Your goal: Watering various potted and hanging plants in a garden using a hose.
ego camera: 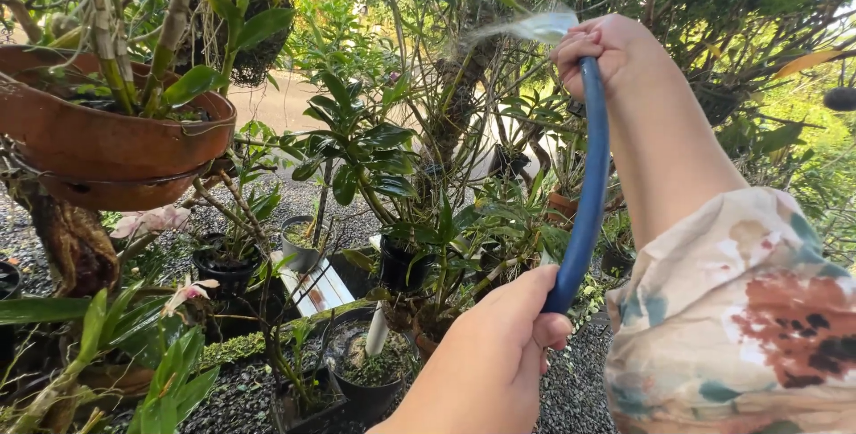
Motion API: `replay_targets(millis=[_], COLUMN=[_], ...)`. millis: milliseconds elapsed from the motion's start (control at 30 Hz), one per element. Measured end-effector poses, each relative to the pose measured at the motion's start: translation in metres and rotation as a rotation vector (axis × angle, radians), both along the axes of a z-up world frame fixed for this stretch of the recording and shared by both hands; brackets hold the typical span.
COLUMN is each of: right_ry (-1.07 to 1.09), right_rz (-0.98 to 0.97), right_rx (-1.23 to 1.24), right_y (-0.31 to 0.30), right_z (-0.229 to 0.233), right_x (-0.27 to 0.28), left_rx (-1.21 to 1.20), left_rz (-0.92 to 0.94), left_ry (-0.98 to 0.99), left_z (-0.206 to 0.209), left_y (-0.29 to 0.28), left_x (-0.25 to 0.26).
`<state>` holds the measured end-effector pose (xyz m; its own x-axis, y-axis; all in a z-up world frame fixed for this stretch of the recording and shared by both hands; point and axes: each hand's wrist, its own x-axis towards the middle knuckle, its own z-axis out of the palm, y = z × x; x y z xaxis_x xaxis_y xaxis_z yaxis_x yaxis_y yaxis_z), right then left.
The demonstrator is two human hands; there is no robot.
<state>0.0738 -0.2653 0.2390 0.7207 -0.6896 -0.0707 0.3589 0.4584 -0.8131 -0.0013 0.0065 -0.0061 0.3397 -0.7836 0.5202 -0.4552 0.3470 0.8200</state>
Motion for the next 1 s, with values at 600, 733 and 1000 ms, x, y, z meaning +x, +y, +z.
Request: replay_targets(millis=[600, 733, 1000], right_ry=[-0.09, -0.097, -0.048], right_rz=[-0.008, -0.043, -0.018], right_rx=[-0.243, -0.229, -0.126], right_y=[0.012, 0.022, 0.014], right_z=[0.051, 0.047, 0.037], right_x=[-0.03, -0.037, -0.032], left_rx=[-0.031, 0.01, -0.067], left_rz=[0.052, 0.012, 0.048], left_ry=[-0.003, 0.035, 0.019], left_z=[0.007, 0.017, 0.003], left_y=[-0.003, 0.008, -0.004], left_x=[0.0, -0.003, -0.008])
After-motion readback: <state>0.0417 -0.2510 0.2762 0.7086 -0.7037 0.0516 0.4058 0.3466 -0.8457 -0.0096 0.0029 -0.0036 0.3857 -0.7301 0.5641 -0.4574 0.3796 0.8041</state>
